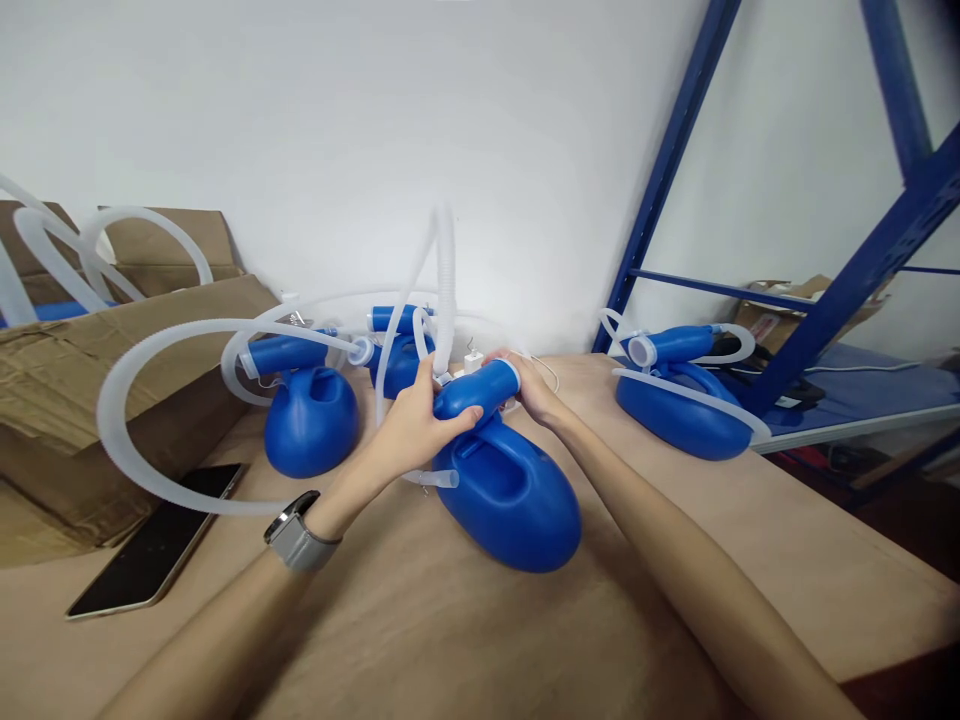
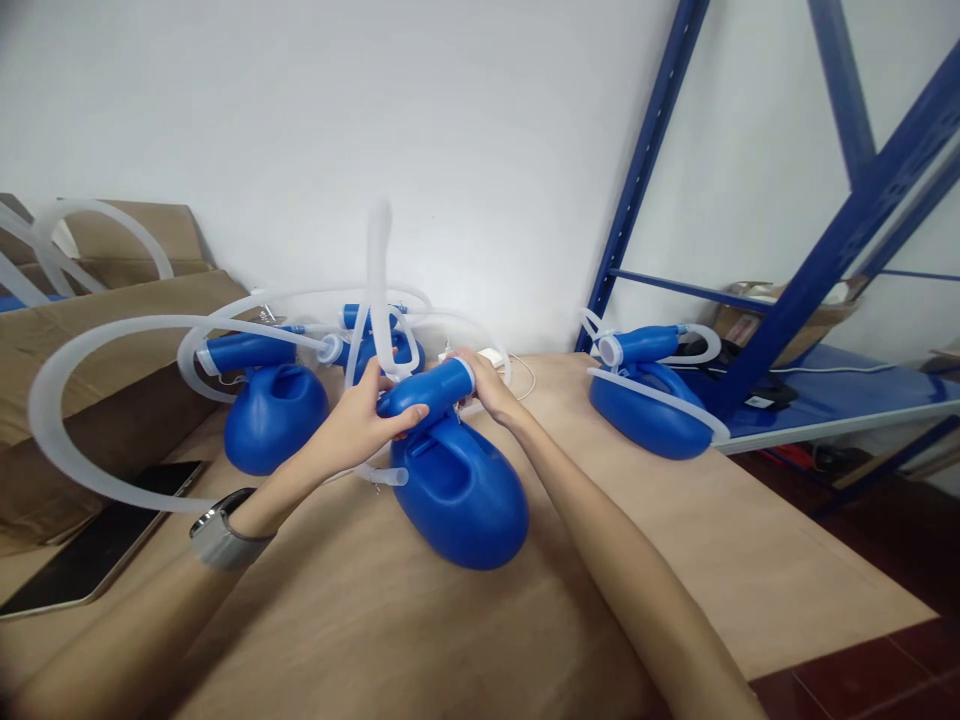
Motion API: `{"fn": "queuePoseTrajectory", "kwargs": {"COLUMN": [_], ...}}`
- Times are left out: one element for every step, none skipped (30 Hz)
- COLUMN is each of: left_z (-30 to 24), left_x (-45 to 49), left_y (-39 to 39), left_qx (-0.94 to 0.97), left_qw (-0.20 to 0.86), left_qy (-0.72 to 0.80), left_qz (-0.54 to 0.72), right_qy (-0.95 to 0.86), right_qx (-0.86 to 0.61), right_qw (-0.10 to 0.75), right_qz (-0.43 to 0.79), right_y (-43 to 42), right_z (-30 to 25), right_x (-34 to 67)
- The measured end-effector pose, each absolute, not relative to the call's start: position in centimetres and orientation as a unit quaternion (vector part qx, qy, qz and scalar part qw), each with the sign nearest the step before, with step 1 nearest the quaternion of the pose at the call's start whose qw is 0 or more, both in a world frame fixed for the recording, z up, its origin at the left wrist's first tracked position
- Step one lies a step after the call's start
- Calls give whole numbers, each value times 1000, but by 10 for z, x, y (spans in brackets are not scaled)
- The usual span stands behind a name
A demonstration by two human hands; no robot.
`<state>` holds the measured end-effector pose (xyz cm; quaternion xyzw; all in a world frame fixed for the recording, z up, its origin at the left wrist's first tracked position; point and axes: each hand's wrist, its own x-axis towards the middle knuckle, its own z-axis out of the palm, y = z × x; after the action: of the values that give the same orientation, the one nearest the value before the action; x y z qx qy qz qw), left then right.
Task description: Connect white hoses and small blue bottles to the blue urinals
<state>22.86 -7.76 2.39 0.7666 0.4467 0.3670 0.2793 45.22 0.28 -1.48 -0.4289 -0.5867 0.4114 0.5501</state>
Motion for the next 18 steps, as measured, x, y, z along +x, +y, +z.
{"fn": "queuePoseTrajectory", "kwargs": {"left_z": [24, 24, 24, 24, 24, 24, 24, 24, 24, 25, 25, 25, 25, 25, 26, 26, 27, 28], "left_x": [228, 227, 227, 226, 225, 225, 225, 224, 224, 224, 223, 223, 222, 222, 221, 220, 220, 219], "left_y": [-77, -77, -77, -78, -78, -78, -78, -78, -78, -78, -78, -77, -77, -76, -76, -76, -76, -76], "left_qx": [764, 762, 760, 759, 759, 760, 762, 764, 766, 768, 770, 772, 776, 778, 779, 779, 777, 773], "left_qw": [286, 292, 298, 301, 302, 303, 302, 302, 303, 303, 302, 299, 294, 289, 286, 288, 297, 311], "left_qy": [447, 447, 447, 448, 448, 446, 444, 443, 442, 441, 441, 440, 440, 440, 440, 440, 440, 438], "left_qz": [367, 367, 366, 365, 363, 362, 361, 359, 357, 353, 350, 346, 344, 343, 343, 342, 340, 337], "right_qy": [-592, -595, -599, -604, -610, -618, -628, -637, -645, -652, -656, -658, -659, -658, -657, -657, -662, -673], "right_qx": [-424, -420, -417, -416, -416, -418, -420, -421, -423, -426, -428, -429, -430, -430, -427, -423, -417, -412], "right_qw": [543, 538, 534, 528, 519, 505, 487, 467, 449, 432, 420, 410, 403, 399, 397, 395, 389, 375], "right_qz": [419, 424, 427, 428, 430, 433, 439, 445, 450, 455, 459, 463, 467, 472, 477, 483, 487, 487], "right_y": [3, 4, 4, 5, 4, 4, 3, 2, 1, 1, 1, 1, 1, 1, 1, 1, 0, -3], "right_z": [-14, -13, -13, -13, -13, -14, -15, -15, -15, -16, -16, -15, -15, -14, -13, -11, -9, -6], "right_x": [456, 461, 467, 473, 479, 485, 491, 497, 502, 505, 508, 510, 512, 514, 515, 517, 519, 521]}}
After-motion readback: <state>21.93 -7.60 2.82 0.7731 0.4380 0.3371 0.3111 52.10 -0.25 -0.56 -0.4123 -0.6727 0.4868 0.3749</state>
